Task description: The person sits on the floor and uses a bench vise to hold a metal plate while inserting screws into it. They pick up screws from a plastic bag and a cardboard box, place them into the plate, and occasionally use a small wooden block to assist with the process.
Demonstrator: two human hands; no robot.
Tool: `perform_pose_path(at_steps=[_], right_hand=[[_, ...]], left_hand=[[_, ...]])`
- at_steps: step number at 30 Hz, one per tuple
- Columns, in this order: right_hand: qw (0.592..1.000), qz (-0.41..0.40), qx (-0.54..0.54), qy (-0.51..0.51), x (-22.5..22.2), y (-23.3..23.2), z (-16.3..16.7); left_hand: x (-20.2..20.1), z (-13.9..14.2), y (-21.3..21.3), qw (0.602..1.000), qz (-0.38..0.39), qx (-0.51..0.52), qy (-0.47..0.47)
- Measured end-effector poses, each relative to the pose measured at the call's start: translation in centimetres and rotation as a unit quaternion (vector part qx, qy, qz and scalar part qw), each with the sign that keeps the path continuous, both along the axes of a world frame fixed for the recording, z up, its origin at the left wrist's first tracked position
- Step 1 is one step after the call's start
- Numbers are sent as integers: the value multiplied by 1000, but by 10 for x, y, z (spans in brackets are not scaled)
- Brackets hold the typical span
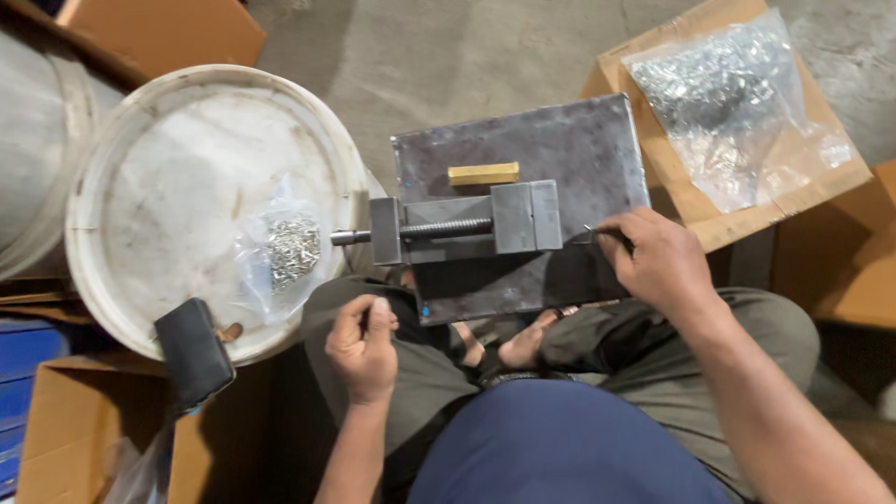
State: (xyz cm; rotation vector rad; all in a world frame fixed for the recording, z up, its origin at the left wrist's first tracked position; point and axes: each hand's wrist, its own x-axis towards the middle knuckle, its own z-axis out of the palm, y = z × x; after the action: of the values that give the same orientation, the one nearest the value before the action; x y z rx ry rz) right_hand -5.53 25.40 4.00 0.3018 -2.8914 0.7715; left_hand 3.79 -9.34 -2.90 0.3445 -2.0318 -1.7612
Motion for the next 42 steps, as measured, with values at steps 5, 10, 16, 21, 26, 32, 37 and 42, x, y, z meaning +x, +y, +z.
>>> perform_pose_path(at_steps=[5,10,16,21,26,32,37,42], right_hand=[[999,-18,18,-26,-1,2,-11],[940,-86,-277,-182,5,12,-27],[674,-105,-553,-479,42,-6,-32],[652,-41,-594,-470,52,-27,-23],[887,134,-391,-208,50,-40,-1],[965,138,-222,-5,23,-39,24],[979,48,-196,-4,-14,-30,32],[980,89,-179,11,-34,-46,33]], left_hand=[[2,17,24,998,-55,16,-12],[-8,42,61,966,-241,66,-72],[-36,48,104,907,-394,92,-116],[-37,30,112,887,-433,124,-99],[-31,18,105,803,-430,362,-199],[-22,33,77,904,-326,228,-152],[-33,41,10,940,11,341,-17],[-75,23,-28,896,7,440,-64]])
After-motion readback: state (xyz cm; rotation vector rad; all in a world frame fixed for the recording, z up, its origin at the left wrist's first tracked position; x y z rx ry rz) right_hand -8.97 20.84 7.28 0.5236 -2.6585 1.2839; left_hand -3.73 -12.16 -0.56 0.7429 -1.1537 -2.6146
